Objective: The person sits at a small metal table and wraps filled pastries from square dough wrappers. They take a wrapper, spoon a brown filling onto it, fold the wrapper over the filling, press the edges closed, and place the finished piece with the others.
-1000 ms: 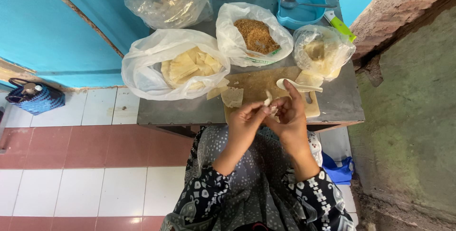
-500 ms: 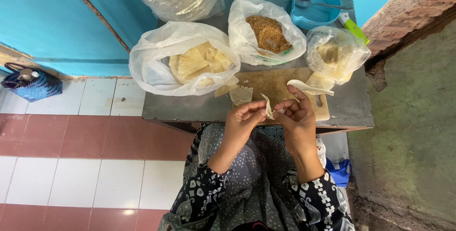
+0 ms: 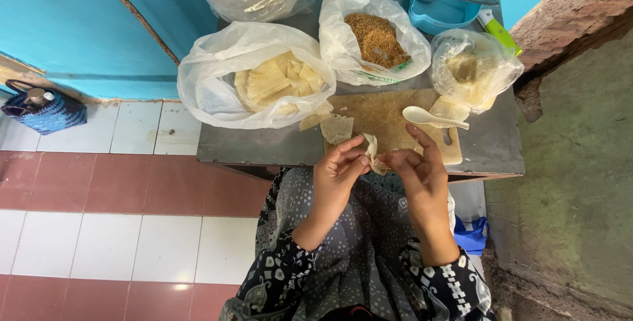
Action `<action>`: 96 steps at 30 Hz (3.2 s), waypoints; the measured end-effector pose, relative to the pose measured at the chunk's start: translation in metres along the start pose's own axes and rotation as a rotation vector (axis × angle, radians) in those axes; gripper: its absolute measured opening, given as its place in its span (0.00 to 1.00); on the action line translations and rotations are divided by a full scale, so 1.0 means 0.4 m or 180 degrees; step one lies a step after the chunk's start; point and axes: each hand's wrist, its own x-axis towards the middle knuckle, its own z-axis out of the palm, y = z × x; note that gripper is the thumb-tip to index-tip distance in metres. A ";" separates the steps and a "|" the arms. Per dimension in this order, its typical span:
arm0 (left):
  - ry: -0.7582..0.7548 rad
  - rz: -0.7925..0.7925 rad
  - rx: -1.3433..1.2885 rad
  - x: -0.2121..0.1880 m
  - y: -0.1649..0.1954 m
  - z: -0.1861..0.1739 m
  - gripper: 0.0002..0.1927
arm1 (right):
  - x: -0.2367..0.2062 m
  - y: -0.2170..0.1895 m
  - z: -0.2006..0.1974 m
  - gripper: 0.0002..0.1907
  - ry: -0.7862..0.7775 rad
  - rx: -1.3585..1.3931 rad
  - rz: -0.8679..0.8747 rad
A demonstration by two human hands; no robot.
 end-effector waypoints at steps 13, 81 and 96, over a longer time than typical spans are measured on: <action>0.0201 -0.0815 -0.1554 0.040 -0.010 -0.053 0.15 | 0.085 0.071 -0.103 0.23 0.0708 -0.0228 -0.0392; -0.0793 -0.0739 0.1279 0.149 0.015 -0.009 0.13 | 0.124 0.033 -0.104 0.37 0.0181 -0.0321 0.0088; -0.0321 0.1496 0.4284 0.105 0.063 0.074 0.06 | 0.345 -0.001 -0.226 0.22 0.0853 -0.5964 -0.1395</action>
